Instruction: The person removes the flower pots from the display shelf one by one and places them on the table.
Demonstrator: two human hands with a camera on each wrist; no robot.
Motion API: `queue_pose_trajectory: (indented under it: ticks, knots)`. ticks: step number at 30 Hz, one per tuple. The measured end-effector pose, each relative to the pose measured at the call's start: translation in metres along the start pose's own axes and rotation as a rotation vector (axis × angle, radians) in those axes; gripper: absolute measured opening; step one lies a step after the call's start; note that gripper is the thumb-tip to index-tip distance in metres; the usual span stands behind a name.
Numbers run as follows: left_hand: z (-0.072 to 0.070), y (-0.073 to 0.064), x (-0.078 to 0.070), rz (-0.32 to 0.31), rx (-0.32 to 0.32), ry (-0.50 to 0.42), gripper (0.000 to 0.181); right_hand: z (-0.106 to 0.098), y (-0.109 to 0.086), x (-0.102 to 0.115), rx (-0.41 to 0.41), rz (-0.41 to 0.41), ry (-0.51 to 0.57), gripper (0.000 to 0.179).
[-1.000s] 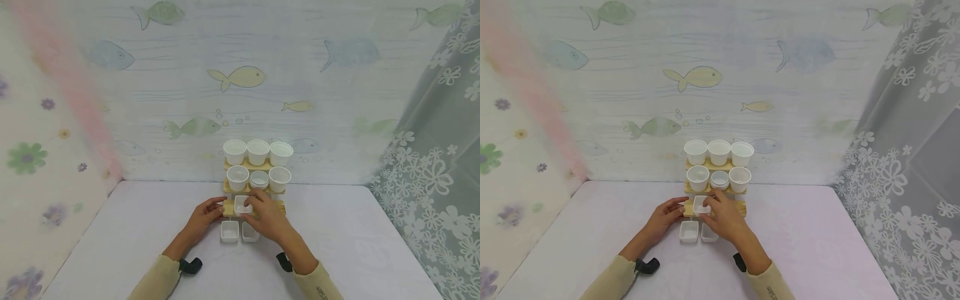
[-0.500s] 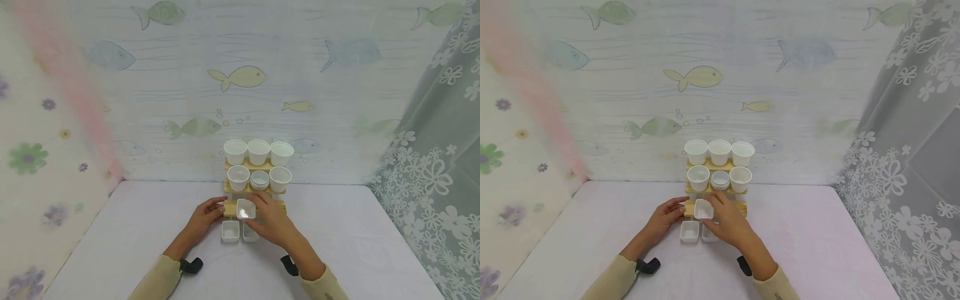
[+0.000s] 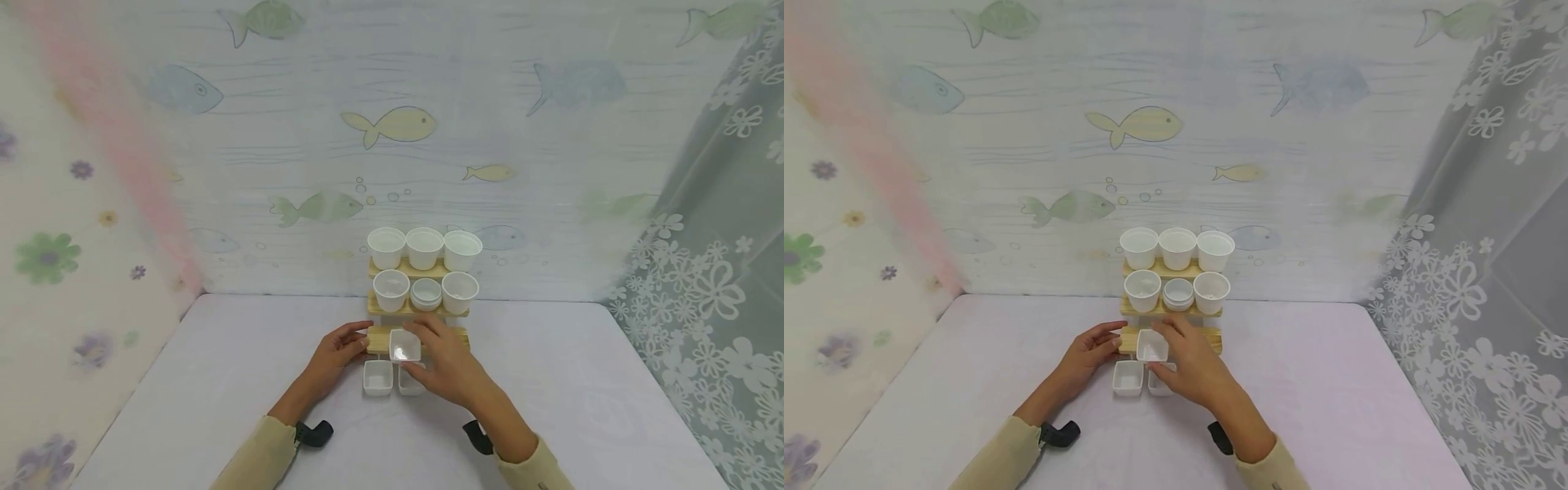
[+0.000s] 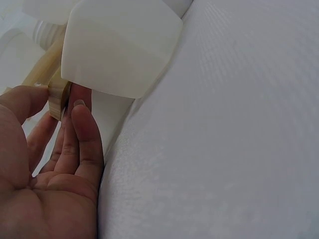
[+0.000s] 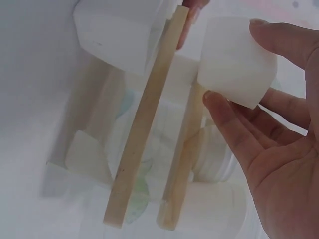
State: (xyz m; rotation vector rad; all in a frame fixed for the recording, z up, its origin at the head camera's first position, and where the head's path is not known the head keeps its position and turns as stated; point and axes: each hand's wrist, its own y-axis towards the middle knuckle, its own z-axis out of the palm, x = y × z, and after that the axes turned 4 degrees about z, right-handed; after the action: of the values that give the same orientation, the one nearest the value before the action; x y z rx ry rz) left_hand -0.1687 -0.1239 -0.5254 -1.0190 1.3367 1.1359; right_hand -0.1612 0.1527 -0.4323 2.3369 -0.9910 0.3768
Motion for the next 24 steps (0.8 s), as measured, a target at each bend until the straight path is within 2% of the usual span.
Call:
queue_pose_trajectory:
  ticks: [10,24]
  knots:
    - [-0.001,0.002,0.002,-0.001,-0.013,-0.003,0.048,0.0,-0.014,-0.01,-0.007,-0.009,0.042,0.062]
    - [-0.001,0.003,0.004,0.002,-0.006,0.0,0.049,-0.005,-0.031,-0.025,-0.019,-0.015,0.037,0.062]
